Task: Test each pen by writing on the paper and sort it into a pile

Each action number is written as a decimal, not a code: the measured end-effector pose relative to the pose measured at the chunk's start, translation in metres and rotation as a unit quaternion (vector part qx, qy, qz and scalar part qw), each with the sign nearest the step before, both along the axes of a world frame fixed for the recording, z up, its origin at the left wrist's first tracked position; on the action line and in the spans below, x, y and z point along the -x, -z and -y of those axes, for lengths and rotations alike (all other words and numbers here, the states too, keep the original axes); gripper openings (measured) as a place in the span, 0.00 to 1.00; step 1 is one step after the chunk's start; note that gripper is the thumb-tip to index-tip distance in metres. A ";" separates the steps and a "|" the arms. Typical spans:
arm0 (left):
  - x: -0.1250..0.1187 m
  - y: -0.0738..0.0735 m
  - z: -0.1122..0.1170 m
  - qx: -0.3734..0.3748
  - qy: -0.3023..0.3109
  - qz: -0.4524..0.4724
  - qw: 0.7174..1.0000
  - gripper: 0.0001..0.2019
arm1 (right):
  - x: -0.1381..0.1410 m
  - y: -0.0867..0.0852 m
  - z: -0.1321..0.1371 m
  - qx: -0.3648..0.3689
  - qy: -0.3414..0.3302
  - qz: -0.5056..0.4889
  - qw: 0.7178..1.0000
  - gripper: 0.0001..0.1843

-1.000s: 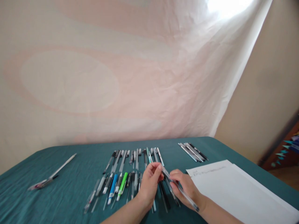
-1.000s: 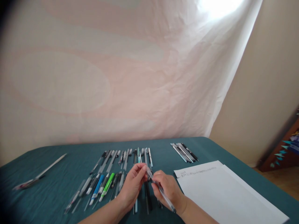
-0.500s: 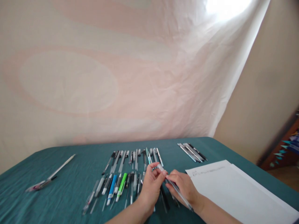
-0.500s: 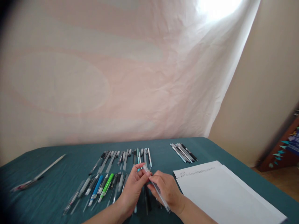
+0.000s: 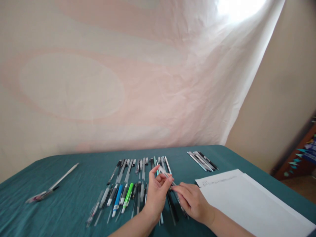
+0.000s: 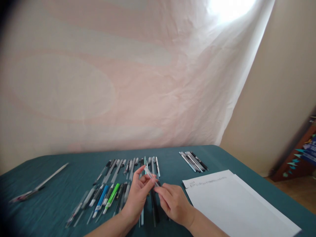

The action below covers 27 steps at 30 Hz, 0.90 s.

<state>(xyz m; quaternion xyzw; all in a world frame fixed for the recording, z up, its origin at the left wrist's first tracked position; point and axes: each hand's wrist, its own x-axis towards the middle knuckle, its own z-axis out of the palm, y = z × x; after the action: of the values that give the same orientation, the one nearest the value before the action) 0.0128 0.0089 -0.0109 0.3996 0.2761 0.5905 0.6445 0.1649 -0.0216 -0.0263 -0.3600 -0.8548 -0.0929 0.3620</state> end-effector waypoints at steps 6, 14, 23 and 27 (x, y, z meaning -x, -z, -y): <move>0.001 -0.002 0.003 -0.019 0.038 0.005 0.999 0.33 | -0.001 0.003 -0.001 0.024 -0.008 0.035 0.999 0.13; 0.001 -0.005 0.002 -0.009 0.031 0.004 0.999 0.32 | -0.001 0.005 -0.003 0.010 -0.005 0.036 0.999 0.13; 0.002 -0.006 0.002 -0.021 0.041 0.003 0.999 0.30 | 0.000 0.004 -0.002 0.015 -0.004 0.041 0.999 0.13; 0.001 -0.001 0.000 -0.015 0.032 0.005 0.999 0.31 | 0.003 0.000 -0.001 0.050 -0.003 0.031 0.998 0.13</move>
<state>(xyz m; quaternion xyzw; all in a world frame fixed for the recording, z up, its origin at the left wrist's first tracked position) 0.0118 0.0085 -0.0101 0.4143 0.2512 0.5760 0.6584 0.1624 -0.0204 -0.0259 -0.3721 -0.8704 -0.0599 0.3169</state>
